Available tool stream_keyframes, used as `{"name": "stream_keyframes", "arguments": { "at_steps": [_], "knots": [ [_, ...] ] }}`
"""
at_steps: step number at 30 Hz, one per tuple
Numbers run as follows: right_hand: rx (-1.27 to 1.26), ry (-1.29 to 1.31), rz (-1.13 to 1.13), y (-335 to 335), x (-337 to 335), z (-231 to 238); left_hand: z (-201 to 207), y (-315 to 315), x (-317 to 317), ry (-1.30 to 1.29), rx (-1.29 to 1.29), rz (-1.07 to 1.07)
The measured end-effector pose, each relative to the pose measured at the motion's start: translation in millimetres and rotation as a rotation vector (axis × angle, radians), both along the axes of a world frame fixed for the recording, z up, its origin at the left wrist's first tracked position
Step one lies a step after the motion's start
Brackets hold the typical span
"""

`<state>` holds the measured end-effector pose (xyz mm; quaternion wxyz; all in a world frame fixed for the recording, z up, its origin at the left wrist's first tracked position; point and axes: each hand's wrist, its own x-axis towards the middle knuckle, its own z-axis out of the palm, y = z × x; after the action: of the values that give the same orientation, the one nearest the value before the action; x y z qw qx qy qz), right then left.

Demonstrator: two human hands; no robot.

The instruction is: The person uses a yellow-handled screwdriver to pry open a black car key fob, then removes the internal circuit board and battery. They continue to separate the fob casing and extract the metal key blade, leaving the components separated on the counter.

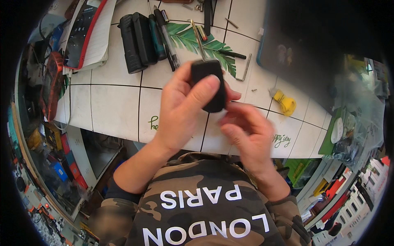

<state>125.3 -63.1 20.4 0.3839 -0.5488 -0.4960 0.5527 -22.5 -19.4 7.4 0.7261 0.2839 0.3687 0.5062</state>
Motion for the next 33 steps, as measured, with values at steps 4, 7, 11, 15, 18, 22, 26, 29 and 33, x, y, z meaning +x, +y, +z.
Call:
{"name": "stream_keyframes", "arguments": {
  "at_steps": [4, 7, 11, 15, 18, 22, 26, 29, 33],
  "knots": [
    [0.432, -0.702, -0.076, 14, 36, 7, -3, 3, -8, -0.040, -0.096, -0.182],
    [0.477, -0.847, 0.051, 26, 44, 1, -4, 0, -7, -0.003, -0.198, -0.293],
    [0.577, -0.977, 0.176, 38, 41, -4, -3, -4, -5, -0.022, -0.200, -0.336],
    [0.516, -1.039, 0.265, 44, 42, 3, -1, -4, -6, -0.037, -0.235, -0.353],
    [0.475, -1.020, 0.302, 46, 42, 6, -2, -4, -5, -0.046, -0.231, -0.341],
    [0.472, -1.000, 0.334, 48, 41, 6, -3, -4, -4, -0.032, -0.232, -0.353],
    [0.416, -1.000, 0.335, 49, 39, 6, -3, -4, -2, 0.016, -0.228, -0.363],
    [0.377, -0.805, 0.229, 45, 35, 8, -3, -5, -1, 0.050, -0.221, -0.363],
    [0.429, -0.241, -0.024, 36, 11, 0, -3, -4, 1, 0.078, -0.194, -0.364]
  ]
}}
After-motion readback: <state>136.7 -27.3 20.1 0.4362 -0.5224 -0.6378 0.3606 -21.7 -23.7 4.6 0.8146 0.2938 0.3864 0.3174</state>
